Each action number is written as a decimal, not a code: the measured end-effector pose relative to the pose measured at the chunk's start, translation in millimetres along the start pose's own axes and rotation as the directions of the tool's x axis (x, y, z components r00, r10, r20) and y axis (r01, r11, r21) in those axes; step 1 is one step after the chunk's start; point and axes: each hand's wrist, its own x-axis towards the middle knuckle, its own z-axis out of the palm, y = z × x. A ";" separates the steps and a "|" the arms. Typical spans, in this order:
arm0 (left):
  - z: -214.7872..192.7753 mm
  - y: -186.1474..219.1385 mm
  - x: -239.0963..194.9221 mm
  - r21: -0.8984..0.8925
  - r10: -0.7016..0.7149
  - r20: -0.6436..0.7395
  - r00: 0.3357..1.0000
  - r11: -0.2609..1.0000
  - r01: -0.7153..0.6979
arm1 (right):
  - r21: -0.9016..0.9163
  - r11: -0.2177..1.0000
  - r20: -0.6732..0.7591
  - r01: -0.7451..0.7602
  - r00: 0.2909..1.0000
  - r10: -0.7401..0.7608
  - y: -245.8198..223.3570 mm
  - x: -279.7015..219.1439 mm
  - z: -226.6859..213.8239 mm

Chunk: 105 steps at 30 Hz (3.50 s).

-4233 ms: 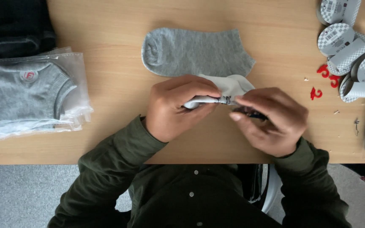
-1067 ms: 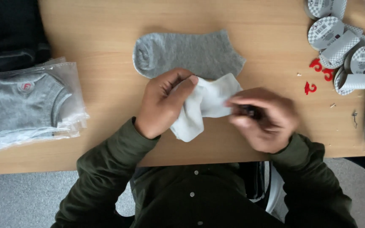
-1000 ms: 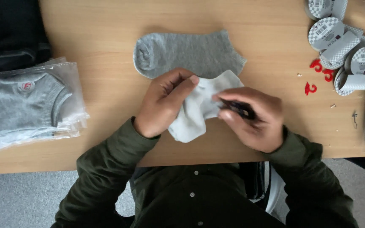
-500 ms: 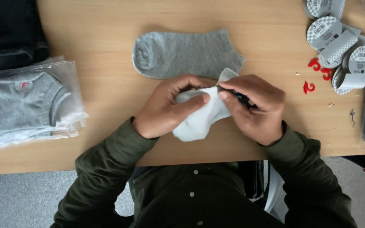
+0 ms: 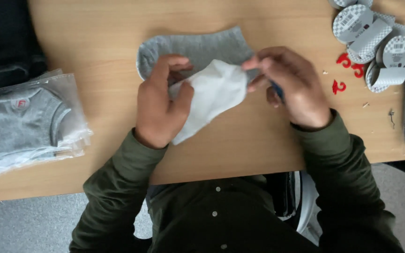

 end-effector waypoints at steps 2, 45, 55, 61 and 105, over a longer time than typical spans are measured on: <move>0.5 3.1 2.3 0.212 0.173 -0.018 0.985 0.963 -0.165 | -0.065 0.995 0.020 -0.074 0.997 0.075 -2.6 1.1 6.6; 8.0 7.7 -9.9 -0.199 0.366 0.263 0.892 0.926 -0.321 | -0.480 0.635 0.022 0.605 0.732 -0.681 2.2 -16.8 14.0; 7.9 6.9 -8.9 -0.192 0.364 0.300 0.882 0.929 -0.318 | -0.466 0.634 0.013 0.618 0.721 -0.693 2.5 -16.8 16.3; 7.7 6.3 -8.5 -0.174 0.368 0.310 0.877 0.929 -0.328 | -0.482 0.637 0.035 0.602 0.739 -0.673 1.8 -16.9 17.2; -17.1 17.5 4.6 0.258 0.644 -0.069 0.762 0.749 -0.610 | 0.091 0.725 -0.071 0.682 0.731 -0.679 54.7 1.0 -63.0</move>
